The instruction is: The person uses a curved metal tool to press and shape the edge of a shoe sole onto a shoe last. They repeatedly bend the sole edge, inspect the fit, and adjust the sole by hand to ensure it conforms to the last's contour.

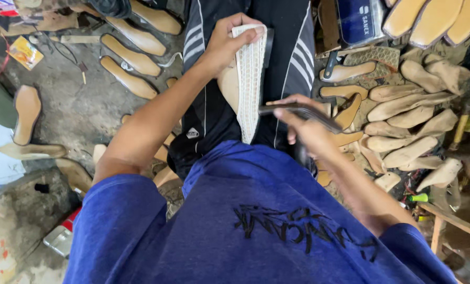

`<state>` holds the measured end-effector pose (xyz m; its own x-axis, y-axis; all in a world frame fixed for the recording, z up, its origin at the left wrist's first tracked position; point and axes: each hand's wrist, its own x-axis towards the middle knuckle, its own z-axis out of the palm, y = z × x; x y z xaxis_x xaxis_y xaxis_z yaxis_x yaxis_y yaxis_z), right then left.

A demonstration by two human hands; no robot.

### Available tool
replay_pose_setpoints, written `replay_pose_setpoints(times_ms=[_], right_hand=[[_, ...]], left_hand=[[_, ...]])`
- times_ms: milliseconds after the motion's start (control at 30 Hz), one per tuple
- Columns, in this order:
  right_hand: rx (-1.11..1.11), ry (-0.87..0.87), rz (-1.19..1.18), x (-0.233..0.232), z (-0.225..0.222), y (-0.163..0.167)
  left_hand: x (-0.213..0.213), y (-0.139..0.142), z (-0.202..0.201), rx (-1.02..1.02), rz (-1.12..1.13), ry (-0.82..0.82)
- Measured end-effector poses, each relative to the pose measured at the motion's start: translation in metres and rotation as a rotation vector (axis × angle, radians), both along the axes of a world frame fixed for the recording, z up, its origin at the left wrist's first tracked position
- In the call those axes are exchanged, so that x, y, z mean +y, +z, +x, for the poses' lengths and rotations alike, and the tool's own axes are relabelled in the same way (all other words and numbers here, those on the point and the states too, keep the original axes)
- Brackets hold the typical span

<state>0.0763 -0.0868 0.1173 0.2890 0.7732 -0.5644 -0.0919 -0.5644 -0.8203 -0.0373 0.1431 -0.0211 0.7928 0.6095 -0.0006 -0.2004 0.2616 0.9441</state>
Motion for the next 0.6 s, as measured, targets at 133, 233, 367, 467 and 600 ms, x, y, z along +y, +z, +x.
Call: replay_pose_setpoints(times_ms=[133,233,367,467,600], right_hand=[[0.297,-0.091,0.115,0.021,0.045,-0.009],[0.287,-0.223,0.269,0.034,0.058,-0.018],[0.275,-0.292,0.304,0.054,0.054,-0.019],[0.256,-0.275,0.293,0.067,0.044,-0.014],[0.091,-0.219,0.258,0.082,0.040,-0.001]], left_hand=[[0.002,-0.001,0.003,0.015,-0.042,-0.017],[0.000,-0.006,0.002,0.007,-0.128,-0.040],[-0.001,-0.010,-0.001,-0.042,-0.151,-0.052],[0.000,-0.007,-0.002,-0.046,-0.173,-0.048],[0.001,0.002,-0.004,0.076,-0.224,-0.044]])
